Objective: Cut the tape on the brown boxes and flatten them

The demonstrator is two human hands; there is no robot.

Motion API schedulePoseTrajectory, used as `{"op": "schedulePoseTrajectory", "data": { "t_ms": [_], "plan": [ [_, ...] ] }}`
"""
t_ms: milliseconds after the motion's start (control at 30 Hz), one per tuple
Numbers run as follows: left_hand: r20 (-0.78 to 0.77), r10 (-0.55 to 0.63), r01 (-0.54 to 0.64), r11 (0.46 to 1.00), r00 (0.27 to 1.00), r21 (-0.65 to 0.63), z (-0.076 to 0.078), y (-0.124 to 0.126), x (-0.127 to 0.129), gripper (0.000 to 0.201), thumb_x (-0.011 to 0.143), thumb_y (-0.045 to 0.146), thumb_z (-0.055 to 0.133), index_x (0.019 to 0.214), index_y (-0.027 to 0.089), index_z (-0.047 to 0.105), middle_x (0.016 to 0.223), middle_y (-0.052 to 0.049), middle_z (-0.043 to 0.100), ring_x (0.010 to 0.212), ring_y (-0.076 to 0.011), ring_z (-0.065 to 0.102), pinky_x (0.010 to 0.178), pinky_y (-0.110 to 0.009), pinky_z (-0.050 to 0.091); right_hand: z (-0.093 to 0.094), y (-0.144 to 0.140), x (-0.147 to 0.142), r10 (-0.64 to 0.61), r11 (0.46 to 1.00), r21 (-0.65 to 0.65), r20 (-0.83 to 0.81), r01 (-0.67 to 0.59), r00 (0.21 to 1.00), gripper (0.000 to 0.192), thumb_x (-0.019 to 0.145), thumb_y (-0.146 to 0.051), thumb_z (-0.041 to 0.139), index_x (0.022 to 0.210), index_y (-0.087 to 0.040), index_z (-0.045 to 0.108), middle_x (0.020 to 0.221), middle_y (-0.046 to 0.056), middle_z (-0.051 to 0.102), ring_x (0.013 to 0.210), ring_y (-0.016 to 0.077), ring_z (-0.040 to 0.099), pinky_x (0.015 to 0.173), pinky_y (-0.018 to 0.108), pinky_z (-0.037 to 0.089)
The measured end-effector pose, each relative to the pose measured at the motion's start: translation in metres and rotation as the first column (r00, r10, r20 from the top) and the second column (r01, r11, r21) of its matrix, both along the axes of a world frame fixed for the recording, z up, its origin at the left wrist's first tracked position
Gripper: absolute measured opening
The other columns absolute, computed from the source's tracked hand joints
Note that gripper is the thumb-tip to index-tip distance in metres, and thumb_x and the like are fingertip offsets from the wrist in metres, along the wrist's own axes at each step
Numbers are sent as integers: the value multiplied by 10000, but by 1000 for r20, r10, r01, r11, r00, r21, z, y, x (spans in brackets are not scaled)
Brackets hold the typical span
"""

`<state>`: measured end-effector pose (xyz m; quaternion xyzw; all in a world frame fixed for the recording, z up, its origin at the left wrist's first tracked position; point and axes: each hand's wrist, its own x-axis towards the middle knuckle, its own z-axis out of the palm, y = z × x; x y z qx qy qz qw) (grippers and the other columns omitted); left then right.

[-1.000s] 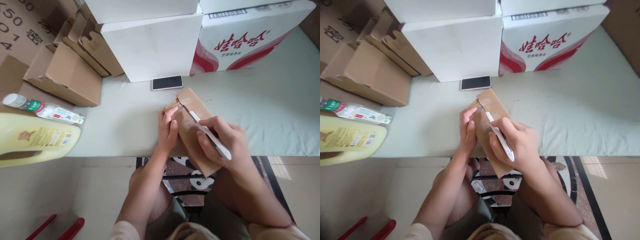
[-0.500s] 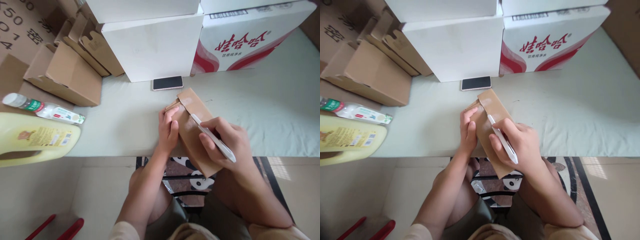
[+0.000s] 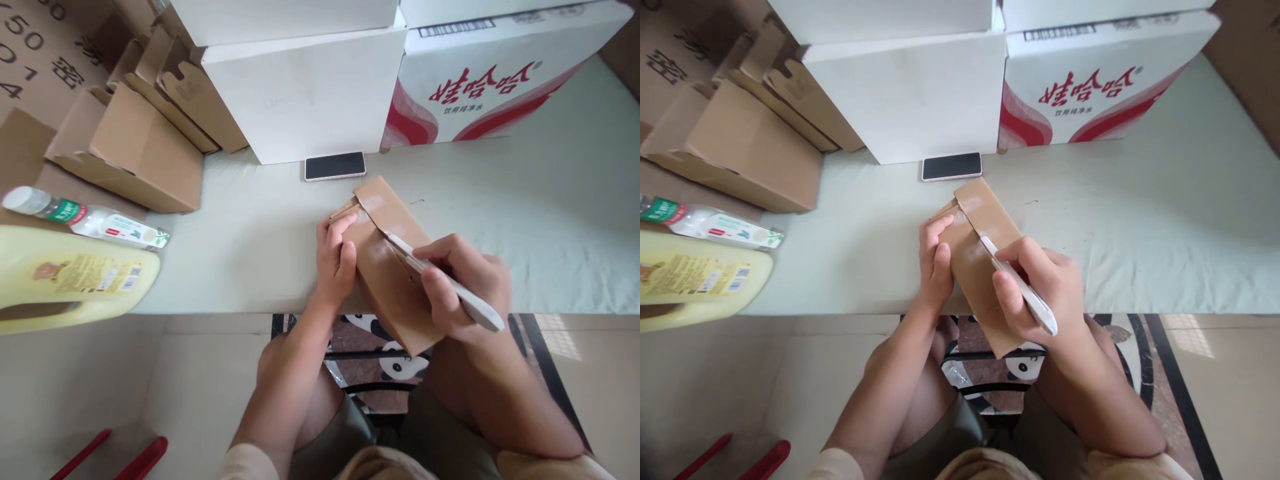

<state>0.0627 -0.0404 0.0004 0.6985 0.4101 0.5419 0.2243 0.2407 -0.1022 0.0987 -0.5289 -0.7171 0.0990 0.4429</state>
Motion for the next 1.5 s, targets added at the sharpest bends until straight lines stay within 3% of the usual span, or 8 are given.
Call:
{"op": "schedulePoseTrajectory", "data": {
  "t_ms": [267,567,900,1133,1300,1500],
  "plan": [
    [-12,25,-25,1000,1000,-9,-1,0,0,486,1094,517,292,1379,239,570,1339,-123,660,1317,-258,593,1101,-467,512,-1,-1,2,-5,1000,-7,-35,4,999,145,933,-315,533,817,-236,570,489,-61,467,380,100,387,412,276,305],
    [-1,17,-17,1000,1000,-7,-2,0,0,475,1094,508,306,1387,241,567,1329,-126,646,1308,-255,597,1107,-460,509,-12,-8,4,-73,997,18,-60,74,996,278,1001,-423,493,816,-263,624,577,16,582,431,157,446,430,344,353],
    [-16,22,-22,1000,1000,19,-3,2,0,488,1098,510,289,1389,233,567,1335,-126,657,1314,-245,598,1097,-439,515,-19,-7,5,-53,990,119,-183,75,982,227,967,-360,546,788,-250,633,525,-24,491,408,119,387,409,318,268],
    [2,14,-14,1000,1000,-3,-3,2,0,483,1097,499,302,1397,229,567,1342,-128,647,1322,-252,591,1113,-450,498,-20,-10,4,-74,986,122,-272,110,960,275,961,-356,559,730,-227,635,502,-30,467,411,106,387,414,300,272],
    [23,-2,2,1000,1000,14,-4,2,0,442,1101,461,315,1400,252,566,1360,-111,641,1331,-249,580,1118,-441,491,-25,-8,5,-62,968,214,-315,134,947,289,944,-361,591,703,-214,650,472,-41,482,385,96,406,382,270,257],
    [27,3,-4,1000,1000,12,-4,2,0,432,1101,454,329,1384,246,580,1330,-110,646,1308,-244,585,1104,-434,509,-19,-5,3,-103,972,176,-282,157,954,201,860,-238,573,663,-228,613,458,-51,473,381,103,406,374,264,279]
  ]
}}
